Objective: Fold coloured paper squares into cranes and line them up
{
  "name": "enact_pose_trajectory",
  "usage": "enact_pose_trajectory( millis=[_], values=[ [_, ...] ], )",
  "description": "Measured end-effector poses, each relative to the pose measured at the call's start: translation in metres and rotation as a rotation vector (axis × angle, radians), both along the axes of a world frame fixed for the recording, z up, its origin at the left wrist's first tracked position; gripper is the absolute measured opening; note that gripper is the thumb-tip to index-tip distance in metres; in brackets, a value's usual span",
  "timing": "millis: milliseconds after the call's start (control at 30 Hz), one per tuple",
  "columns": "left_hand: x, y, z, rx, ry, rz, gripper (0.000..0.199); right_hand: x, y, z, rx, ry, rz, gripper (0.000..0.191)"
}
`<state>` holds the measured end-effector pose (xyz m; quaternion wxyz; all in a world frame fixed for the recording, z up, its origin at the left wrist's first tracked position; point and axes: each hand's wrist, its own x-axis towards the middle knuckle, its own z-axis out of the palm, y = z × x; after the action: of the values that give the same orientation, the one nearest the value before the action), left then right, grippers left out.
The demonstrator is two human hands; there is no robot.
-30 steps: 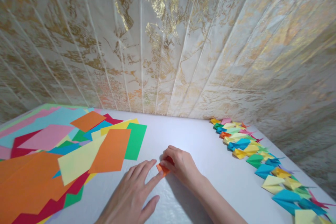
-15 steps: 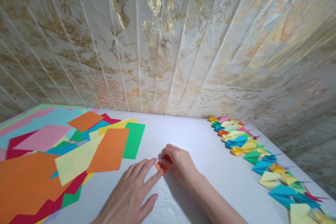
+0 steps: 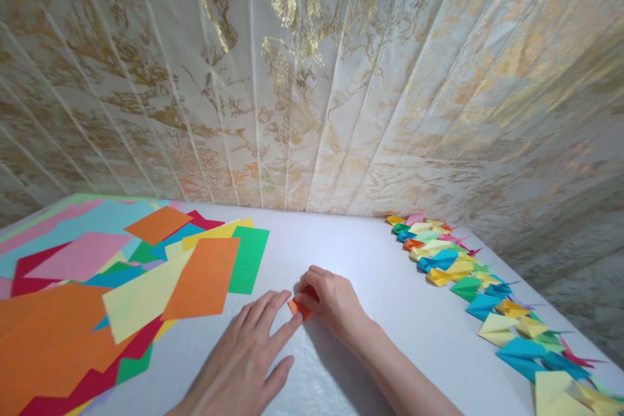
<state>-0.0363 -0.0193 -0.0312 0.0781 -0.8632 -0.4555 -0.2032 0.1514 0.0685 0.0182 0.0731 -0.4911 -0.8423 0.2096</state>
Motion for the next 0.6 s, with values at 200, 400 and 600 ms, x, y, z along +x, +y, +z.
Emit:
enact_pose_trajectory(
  millis=[200,400,600],
  values=[
    [-0.005,0.001,0.002,0.016,-0.084,-0.026,0.050,0.000,0.000,-0.001,-0.007,0.033,0.001,0.006],
    [-0.006,0.004,0.007,0.021,-0.114,-0.018,0.036,0.002,0.002,-0.002,-0.043,0.101,-0.015,0.008],
    [-0.005,0.005,0.012,0.078,-0.083,-0.067,0.046,0.026,0.006,0.007,-0.210,0.276,0.059,0.019]
  ],
)
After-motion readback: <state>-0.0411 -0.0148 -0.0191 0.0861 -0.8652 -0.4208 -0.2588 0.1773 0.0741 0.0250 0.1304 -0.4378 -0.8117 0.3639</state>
